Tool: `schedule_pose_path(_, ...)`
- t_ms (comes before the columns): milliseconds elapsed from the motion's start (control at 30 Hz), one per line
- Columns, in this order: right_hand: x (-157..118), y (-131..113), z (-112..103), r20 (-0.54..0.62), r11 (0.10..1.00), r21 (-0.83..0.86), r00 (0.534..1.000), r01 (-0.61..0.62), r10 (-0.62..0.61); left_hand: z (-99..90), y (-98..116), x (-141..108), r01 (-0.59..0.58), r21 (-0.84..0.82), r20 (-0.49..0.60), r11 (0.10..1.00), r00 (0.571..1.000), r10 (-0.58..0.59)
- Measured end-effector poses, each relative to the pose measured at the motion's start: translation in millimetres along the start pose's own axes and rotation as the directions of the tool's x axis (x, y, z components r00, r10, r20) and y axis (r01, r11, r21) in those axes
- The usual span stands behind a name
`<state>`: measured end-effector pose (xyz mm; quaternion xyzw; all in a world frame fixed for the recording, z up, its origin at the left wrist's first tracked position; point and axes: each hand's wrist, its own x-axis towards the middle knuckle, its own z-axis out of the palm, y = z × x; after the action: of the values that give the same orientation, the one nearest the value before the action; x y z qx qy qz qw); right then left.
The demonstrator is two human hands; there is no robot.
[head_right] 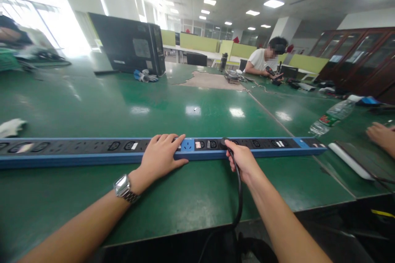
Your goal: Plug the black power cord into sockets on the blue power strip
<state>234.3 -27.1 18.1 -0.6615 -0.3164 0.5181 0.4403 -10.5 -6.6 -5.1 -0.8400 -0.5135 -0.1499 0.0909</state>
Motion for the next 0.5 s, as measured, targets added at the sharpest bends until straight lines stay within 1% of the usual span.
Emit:
schedule_pose_path(33, -4.2, -2.4, -2.7, 0.02, 0.999, 0.042, 1.0, 0.012, -0.013, 0.2, -0.1, 0.1, 0.003, 0.0, 0.0, 1.0, 1.0, -0.003)
schedule_pose_path(100, -14.2, -10.9, -14.1, 0.047, 0.979, 0.179, 0.993, 0.099, -0.109, 0.6, -0.3, 0.4, 0.005, -0.003, -0.003, 1.0, 1.0, -0.005)
schedule_pose_path(167, -21.8, -22.4, -34.3, 0.017, 0.928, 0.292, 0.969, 0.23, -0.246, 0.8, -0.5, 0.6, 0.003, -0.006, -0.009, 1.0, 1.0, -0.003)
schedule_pose_path(200, -22.8, -27.8, -47.6, -0.006, 0.913, 0.304, 0.959, 0.271, -0.282, 0.8, -0.6, 0.7, 0.002, -0.007, -0.01, 1.0, 1.0, -0.002)
schedule_pose_path(233, -21.2, -32.1, -62.6, -0.021, 0.919, 0.283, 0.96, 0.274, -0.279, 0.7, -0.6, 0.7, 0.002, -0.008, -0.01, 1.0, 1.0, -0.002)
schedule_pose_path(267, -16.9, -34.7, -78.9, -0.035, 0.94, 0.243, 0.971, 0.238, -0.237, 0.5, -0.7, 0.6, 0.003, -0.008, -0.008, 1.0, 1.0, -0.003)
schedule_pose_path(333, -1.6, -34.0, -112.5, -0.075, 0.982, 0.164, 0.993, 0.098, -0.087, 0.3, -0.8, 0.5, 0.004, -0.012, -0.005, 1.0, 1.0, -0.004)
schedule_pose_path(400, 16.9, -27.5, -142.3, -0.138, 0.994, 0.105, 0.99, -0.018, 0.033, 0.6, -0.9, 0.3, 0.006, -0.019, -0.008, 1.0, 1.0, -0.006)
schedule_pose_path(467, 31.6, -19.5, -162.4, -0.144, 0.997, 0.03, 0.987, -0.071, 0.074, 1.2, -1.0, 0.3, 0.009, -0.023, -0.014, 1.0, 1.0, -0.009)
schedule_pose_path(500, 36.2, -16.3, -167.9, -0.12, 0.997, -0.006, 0.99, -0.078, 0.077, 1.5, -1.1, 0.3, 0.011, -0.024, -0.016, 1.0, 1.0, -0.011)
